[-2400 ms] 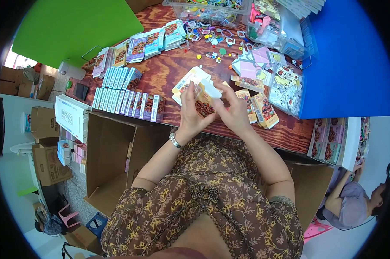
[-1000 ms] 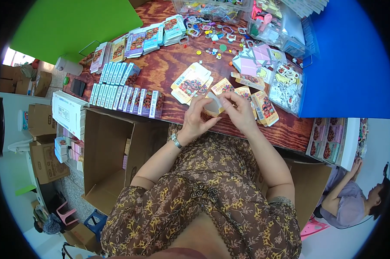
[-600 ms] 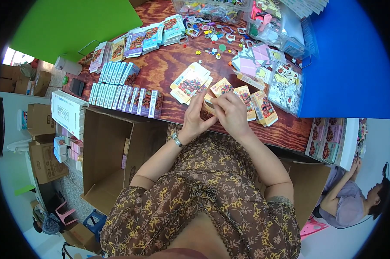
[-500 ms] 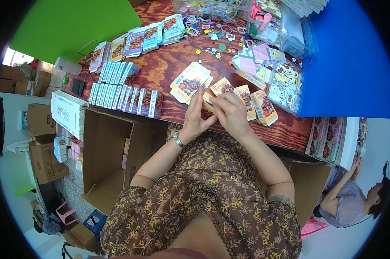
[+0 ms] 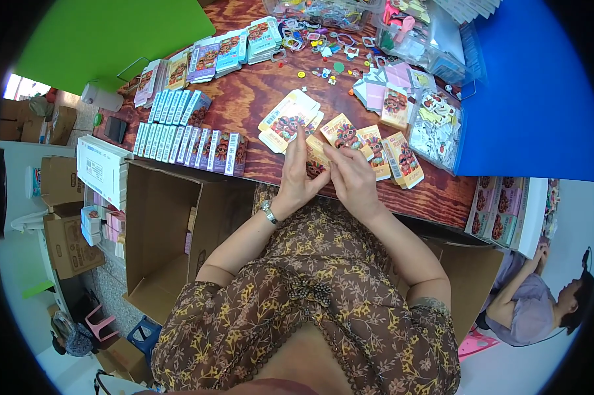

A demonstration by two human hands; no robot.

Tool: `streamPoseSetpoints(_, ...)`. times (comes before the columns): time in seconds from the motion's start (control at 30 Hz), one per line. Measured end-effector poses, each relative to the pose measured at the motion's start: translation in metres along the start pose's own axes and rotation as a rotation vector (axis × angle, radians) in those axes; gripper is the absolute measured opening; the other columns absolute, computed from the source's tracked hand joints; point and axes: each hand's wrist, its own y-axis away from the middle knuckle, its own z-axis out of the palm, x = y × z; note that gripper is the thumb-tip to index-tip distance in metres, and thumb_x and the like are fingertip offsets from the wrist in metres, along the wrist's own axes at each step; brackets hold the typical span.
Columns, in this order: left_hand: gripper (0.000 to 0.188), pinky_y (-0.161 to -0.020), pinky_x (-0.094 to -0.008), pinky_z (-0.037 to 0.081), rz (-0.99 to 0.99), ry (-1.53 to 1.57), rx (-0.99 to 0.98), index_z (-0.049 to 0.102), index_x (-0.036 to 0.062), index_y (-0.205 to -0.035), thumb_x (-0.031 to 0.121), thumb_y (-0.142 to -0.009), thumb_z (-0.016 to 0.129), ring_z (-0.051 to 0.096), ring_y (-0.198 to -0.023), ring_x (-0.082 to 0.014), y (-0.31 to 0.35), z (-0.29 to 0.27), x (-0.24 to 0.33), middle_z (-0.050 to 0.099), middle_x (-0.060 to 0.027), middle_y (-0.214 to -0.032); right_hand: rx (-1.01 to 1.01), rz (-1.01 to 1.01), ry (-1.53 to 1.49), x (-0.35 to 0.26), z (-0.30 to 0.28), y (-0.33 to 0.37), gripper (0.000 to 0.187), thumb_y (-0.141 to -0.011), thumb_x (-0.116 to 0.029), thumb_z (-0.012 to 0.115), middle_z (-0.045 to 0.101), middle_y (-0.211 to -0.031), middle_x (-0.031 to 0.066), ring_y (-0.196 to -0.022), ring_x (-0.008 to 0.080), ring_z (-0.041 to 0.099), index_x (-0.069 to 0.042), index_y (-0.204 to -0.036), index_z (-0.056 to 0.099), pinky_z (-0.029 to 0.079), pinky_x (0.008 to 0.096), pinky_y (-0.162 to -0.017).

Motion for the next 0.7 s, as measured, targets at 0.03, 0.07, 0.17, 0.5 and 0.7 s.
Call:
streamPoseSetpoints(0.03,0.105,-0.099,-0.0461,0.044,0.000,-0.001,-0.001,0.014,-0.0132,-0.155,0.012,-0.076,0.079,0.051,-0.116,-0.0398,-0.001,-0.001,0.001,0.047,-0.0296,-0.136,-0.035,0.043,-0.064,0.001,-0.002,-0.001,0.038,-0.088,0.002,0.067,0.069,-0.117,0.0174,-0.101,0.0323,0.066,0.002,-0.126,0.064,0.054,0.0395,-0.085)
streamPoseSetpoints(0.07,0.104,-0.099,-0.0460,0.044,-0.017,0.011,-0.008,0.014,-0.0136,-0.154,0.013,-0.077,0.078,0.051,-0.115,-0.0398,-0.002,-0.002,0.003,0.047,-0.0293,-0.135,-0.034,0.043,-0.065,0.001,-0.003,-0.005,0.038,-0.088,0.002,0.067,0.069,-0.117,0.0174,-0.101,0.0323,0.066,0.002,-0.126,0.064,0.054,0.0395,-0.085)
streamPoseSetpoints(0.17,0.102,-0.098,-0.0459,0.045,0.014,-0.004,0.002,0.015,-0.0140,-0.154,0.013,-0.078,0.078,0.051,-0.114,-0.0401,-0.005,-0.003,0.007,0.048,-0.0285,-0.130,-0.076,0.000,-0.026,-0.001,-0.005,-0.015,0.039,-0.091,-0.001,0.065,0.066,-0.126,0.0199,-0.113,0.0347,0.065,0.003,-0.130,0.062,0.054,0.0403,-0.092)
streamPoseSetpoints(0.5,0.110,-0.113,-0.0521,0.034,0.037,-0.125,-0.241,0.021,-0.0065,-0.156,0.046,-0.080,0.080,0.040,-0.135,-0.0469,-0.045,-0.031,-0.003,0.041,-0.0346,-0.145,-0.211,0.108,-0.025,0.028,-0.028,-0.019,0.041,-0.099,-0.007,0.059,0.062,-0.136,0.0197,-0.123,0.0283,0.063,0.000,-0.139,0.057,0.049,0.0358,-0.103)
streamPoseSetpoints(0.7,0.109,-0.109,-0.0586,0.035,-0.321,-0.703,-0.175,0.028,-0.0085,-0.151,0.057,-0.078,0.077,0.039,-0.135,-0.0508,-0.061,-0.036,-0.065,0.041,-0.0345,-0.146,0.093,0.405,-0.279,0.043,-0.047,-0.028,0.036,-0.102,-0.009,0.057,0.064,-0.130,0.0144,-0.116,0.0161,0.061,0.002,-0.137,0.059,0.047,0.0278,-0.097)
